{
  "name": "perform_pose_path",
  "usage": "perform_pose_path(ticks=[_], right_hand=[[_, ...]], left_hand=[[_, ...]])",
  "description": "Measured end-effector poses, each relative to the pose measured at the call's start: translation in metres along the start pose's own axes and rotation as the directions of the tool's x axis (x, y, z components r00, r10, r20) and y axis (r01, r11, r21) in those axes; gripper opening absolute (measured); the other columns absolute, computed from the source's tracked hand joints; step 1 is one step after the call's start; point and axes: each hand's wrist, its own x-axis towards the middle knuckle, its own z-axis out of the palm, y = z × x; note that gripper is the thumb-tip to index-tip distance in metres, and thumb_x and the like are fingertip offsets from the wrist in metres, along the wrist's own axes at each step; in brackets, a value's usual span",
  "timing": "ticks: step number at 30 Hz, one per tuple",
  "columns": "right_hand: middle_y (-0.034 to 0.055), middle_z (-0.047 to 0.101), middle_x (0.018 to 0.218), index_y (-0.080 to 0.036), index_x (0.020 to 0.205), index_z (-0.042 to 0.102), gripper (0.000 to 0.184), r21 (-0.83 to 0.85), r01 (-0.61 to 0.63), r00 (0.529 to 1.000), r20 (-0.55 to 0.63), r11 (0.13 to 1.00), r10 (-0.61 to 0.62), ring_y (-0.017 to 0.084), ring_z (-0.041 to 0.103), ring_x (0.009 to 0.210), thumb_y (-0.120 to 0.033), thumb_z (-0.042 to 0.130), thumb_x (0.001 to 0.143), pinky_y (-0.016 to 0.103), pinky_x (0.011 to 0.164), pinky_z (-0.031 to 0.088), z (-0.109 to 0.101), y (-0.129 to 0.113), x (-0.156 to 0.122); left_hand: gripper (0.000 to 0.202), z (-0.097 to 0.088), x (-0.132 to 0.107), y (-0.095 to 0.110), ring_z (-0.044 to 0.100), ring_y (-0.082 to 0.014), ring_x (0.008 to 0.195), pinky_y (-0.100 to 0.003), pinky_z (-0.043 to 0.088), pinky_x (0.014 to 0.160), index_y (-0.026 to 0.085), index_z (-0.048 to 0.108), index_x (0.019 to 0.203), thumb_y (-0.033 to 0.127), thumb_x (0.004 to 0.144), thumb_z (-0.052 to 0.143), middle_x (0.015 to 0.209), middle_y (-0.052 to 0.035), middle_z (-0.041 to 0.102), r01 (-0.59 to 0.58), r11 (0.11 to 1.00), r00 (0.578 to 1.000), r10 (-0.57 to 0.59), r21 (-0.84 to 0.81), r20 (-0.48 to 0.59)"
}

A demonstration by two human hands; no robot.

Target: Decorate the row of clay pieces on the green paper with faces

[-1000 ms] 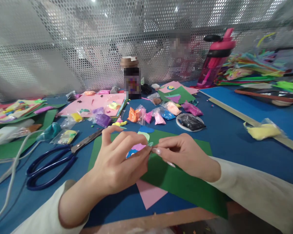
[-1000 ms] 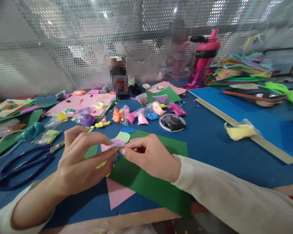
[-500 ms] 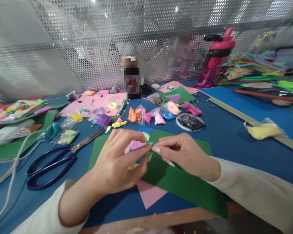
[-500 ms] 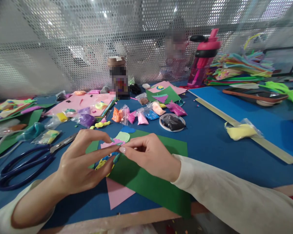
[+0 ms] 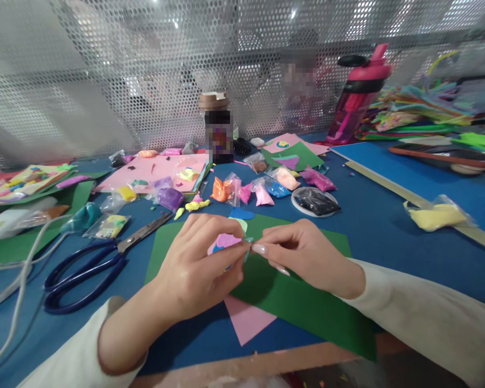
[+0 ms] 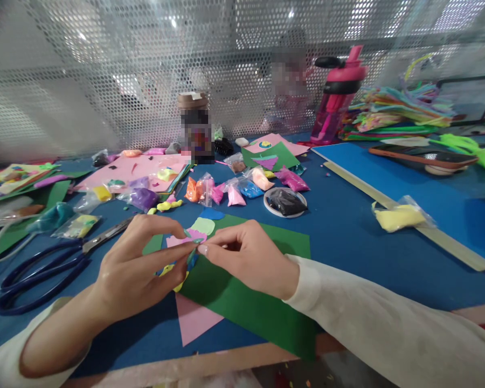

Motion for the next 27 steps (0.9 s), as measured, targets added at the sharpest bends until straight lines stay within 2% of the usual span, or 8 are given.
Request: perform_pose_path(ticks=[6,14,16,18,21,24,27], right_hand=[[-0.0043,0.039,0.047,-0.016,0.047,0.049,0.032,0.035,-0.025,1.0,0.003,0.999,0.025,0.007,0.033,0.045,-0.023,0.054,0.078,0.024,0.044,0.024,-0.0005,0.0005,0.0],[-0.0043,0.04,0.046,-0.013,0.067,0.064,0.025,0.098,-0.062,0.998,-0.019,0.993,0.064,0.007,0.034,0.045,-0.031,0.053,0.08,0.024,0.044,0.027,-0.002,0.0046,0.0005],[-0.0043,0.039,0.044,-0.013,0.067,0.065,0.025,0.097,-0.061,0.997,-0.041,0.993,0.065,0.007,0.034,0.044,-0.031,0.054,0.079,0.024,0.045,0.027,-0.0021,0.004,0.0011],[-0.0042,0.039,0.044,-0.013,0.064,0.064,0.026,0.089,-0.062,0.996,-0.056,0.994,0.067,0.007,0.035,0.044,-0.031,0.054,0.079,0.024,0.045,0.028,-0.0022,0.003,0.0015],[-0.004,0.04,0.043,-0.012,0.064,0.064,0.027,0.089,-0.071,0.995,-0.06,0.994,0.076,0.007,0.035,0.044,-0.031,0.054,0.079,0.024,0.045,0.027,-0.0027,0.0027,0.0015],[-0.0034,0.042,0.044,-0.011,0.07,0.067,0.025,0.125,-0.061,0.996,-0.05,0.99,0.067,0.007,0.036,0.044,-0.031,0.054,0.078,0.024,0.044,0.027,-0.0036,0.0051,0.0013],[-0.0022,0.045,0.049,-0.011,0.078,0.069,0.024,0.198,-0.041,0.999,-0.02,0.979,0.046,0.007,0.038,0.045,-0.03,0.055,0.077,0.023,0.044,0.028,-0.0048,0.0089,0.0015]], left_hand=[[0.018,-0.0007,0.001,0.0008,0.053,-0.015,0.081,-0.03,0.046,0.068,0.015,0.059,0.09,0.006,0.075,0.056,0.092,-0.0063,0.054,0.072,0.997,0.997,-0.073,-0.036,-0.027],[0.026,-0.0051,0.0004,0.0004,0.052,-0.0158,0.09,-0.03,0.047,0.076,0.012,0.059,0.1,0.006,0.078,0.048,0.098,-0.0086,0.049,0.138,0.982,0.99,-0.132,-0.13,0.05],[0.029,-0.0064,0.0013,0.0008,0.052,-0.0169,0.091,-0.032,0.047,0.076,0.012,0.057,0.103,0.007,0.077,0.045,0.099,-0.0091,0.049,0.144,0.982,0.989,-0.139,-0.123,0.05],[0.028,-0.0068,0.0018,0.001,0.052,-0.0182,0.089,-0.034,0.048,0.075,0.014,0.057,0.102,0.012,0.076,0.048,0.099,-0.0091,0.048,0.148,0.986,0.989,-0.148,-0.081,0.011],[0.015,-0.0054,0.0014,0.0007,0.053,-0.0185,0.083,-0.037,0.048,0.071,0.019,0.061,0.089,0.021,0.074,0.06,0.095,-0.007,0.049,0.173,0.985,0.981,-0.17,0.015,-0.096],[0.008,-0.0041,0.0004,-0.0003,0.053,-0.018,0.081,-0.039,0.047,0.072,0.022,0.062,0.078,0.019,0.073,0.066,0.091,-0.0054,0.05,0.202,0.977,0.966,-0.187,0.067,-0.179],[0.011,-0.0043,0.0001,-0.0013,0.053,-0.018,0.083,-0.04,0.047,0.071,0.024,0.062,0.082,0.015,0.075,0.063,0.091,-0.0055,0.051,0.208,0.975,0.965,-0.192,0.075,-0.178]])
